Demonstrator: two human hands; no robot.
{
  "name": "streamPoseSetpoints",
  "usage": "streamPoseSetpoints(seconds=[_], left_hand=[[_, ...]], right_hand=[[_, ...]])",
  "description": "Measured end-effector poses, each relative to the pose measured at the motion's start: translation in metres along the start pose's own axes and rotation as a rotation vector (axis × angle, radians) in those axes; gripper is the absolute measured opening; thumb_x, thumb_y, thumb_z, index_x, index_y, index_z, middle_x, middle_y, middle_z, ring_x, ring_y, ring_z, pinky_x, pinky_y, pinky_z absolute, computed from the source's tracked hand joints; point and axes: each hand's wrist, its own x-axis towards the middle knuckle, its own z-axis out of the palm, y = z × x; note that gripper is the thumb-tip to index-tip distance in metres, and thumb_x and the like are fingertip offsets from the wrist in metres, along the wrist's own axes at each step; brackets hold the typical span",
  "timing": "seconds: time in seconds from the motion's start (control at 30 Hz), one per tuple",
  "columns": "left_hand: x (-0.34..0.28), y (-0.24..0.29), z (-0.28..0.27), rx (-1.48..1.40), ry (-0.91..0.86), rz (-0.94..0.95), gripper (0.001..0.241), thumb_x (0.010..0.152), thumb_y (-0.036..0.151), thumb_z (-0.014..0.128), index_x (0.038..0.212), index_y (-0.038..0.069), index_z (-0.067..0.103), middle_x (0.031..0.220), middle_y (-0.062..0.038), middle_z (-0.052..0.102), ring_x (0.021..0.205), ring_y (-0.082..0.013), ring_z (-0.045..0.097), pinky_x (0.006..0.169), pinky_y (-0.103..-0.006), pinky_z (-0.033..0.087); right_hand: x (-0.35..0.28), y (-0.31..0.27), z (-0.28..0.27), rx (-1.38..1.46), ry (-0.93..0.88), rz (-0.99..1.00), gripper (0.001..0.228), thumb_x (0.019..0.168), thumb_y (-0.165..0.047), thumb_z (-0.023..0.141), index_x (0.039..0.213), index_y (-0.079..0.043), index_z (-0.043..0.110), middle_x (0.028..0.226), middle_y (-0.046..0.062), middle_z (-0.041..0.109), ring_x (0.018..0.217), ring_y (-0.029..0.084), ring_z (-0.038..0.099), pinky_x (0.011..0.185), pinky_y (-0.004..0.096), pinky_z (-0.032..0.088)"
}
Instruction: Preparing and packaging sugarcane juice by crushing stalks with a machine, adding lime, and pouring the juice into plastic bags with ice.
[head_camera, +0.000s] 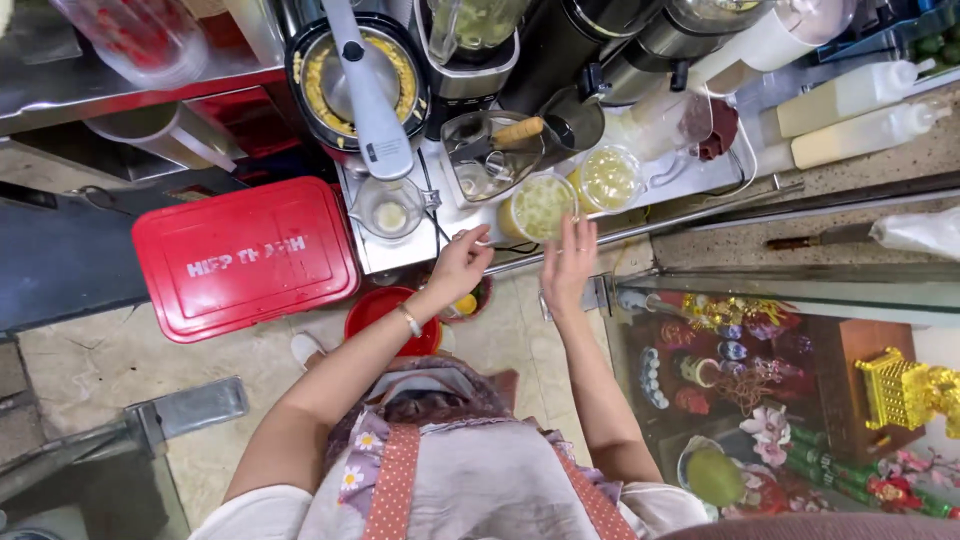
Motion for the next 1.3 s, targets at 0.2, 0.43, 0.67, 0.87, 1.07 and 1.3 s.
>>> streamPoseSetpoints(seconds=[0.2, 0.43, 0.67, 0.87, 1.07, 1.3], left_hand=[[0.055, -0.008, 0.055, 0.01, 0.151, -0.104, 0.055, 0.101, 0.027, 0.063, 0.146, 0.001, 0.049, 0.107, -0.014, 0.07, 0.09, -0.021, 0.072, 0.079, -0.0325, 0.057], [0.068, -0.005, 0.071, 0.097, 0.291, -0.092, 0.044, 0.098, 0.025, 0.068, 0.133, -0.002, 0.064, 0.105, -0.016, 0.075, 0.085, -0.0229, 0.074, 0.075, -0.0344, 0.058], [0.053, -0.009, 0.079, 0.094, 0.322, -0.076, 0.044, 0.098, 0.016, 0.067, 0.137, 0.003, 0.052, 0.098, -0.017, 0.074, 0.078, -0.027, 0.076, 0.068, -0.0366, 0.059], [0.039, 0.048, 0.063, 0.484, 0.048, 0.043, 0.078, 0.095, 0.013, 0.056, 0.164, 0.022, 0.021, 0.109, -0.035, 0.06, 0.084, -0.0449, 0.067, 0.076, -0.0497, 0.056], [0.051, 0.05, 0.064, 0.579, -0.078, -0.058, 0.083, 0.093, 0.024, 0.052, 0.166, 0.023, 0.012, 0.093, -0.03, 0.067, 0.085, -0.0457, 0.067, 0.084, -0.0538, 0.054], [0.024, 0.067, 0.03, 0.54, 0.016, -0.055, 0.083, 0.1, 0.029, 0.052, 0.166, 0.022, 0.004, 0.091, -0.028, 0.068, 0.078, -0.046, 0.067, 0.078, -0.055, 0.053]], right_hand=[[0.034, -0.018, 0.012, -0.095, -0.36, -0.051, 0.078, 0.08, -0.034, 0.08, 0.15, -0.016, 0.051, 0.163, 0.03, 0.018, 0.149, 0.056, 0.013, 0.115, 0.071, 0.015], [0.052, 0.021, 0.015, -0.015, -0.363, -0.108, 0.087, 0.085, -0.039, 0.082, 0.158, -0.018, 0.04, 0.169, 0.029, 0.016, 0.155, 0.051, 0.016, 0.122, 0.063, 0.02], [0.081, 0.037, 0.005, 0.05, -0.609, -0.156, 0.121, 0.074, -0.047, 0.087, 0.164, -0.005, 0.018, 0.165, 0.025, 0.02, 0.152, 0.048, 0.023, 0.122, 0.058, 0.024], [0.095, 0.035, 0.003, 0.082, -0.766, -0.123, 0.124, 0.068, -0.041, 0.089, 0.162, -0.006, 0.016, 0.161, 0.029, 0.02, 0.149, 0.05, 0.021, 0.121, 0.057, 0.024], [0.102, 0.037, 0.005, 0.07, -0.854, -0.107, 0.12, 0.069, -0.037, 0.088, 0.162, -0.009, 0.018, 0.16, 0.031, 0.018, 0.147, 0.052, 0.02, 0.121, 0.057, 0.023], [0.093, 0.03, 0.009, 0.055, -0.694, -0.285, 0.117, 0.076, -0.049, 0.088, 0.162, -0.005, 0.022, 0.164, 0.032, 0.017, 0.15, 0.054, 0.017, 0.121, 0.057, 0.023]])
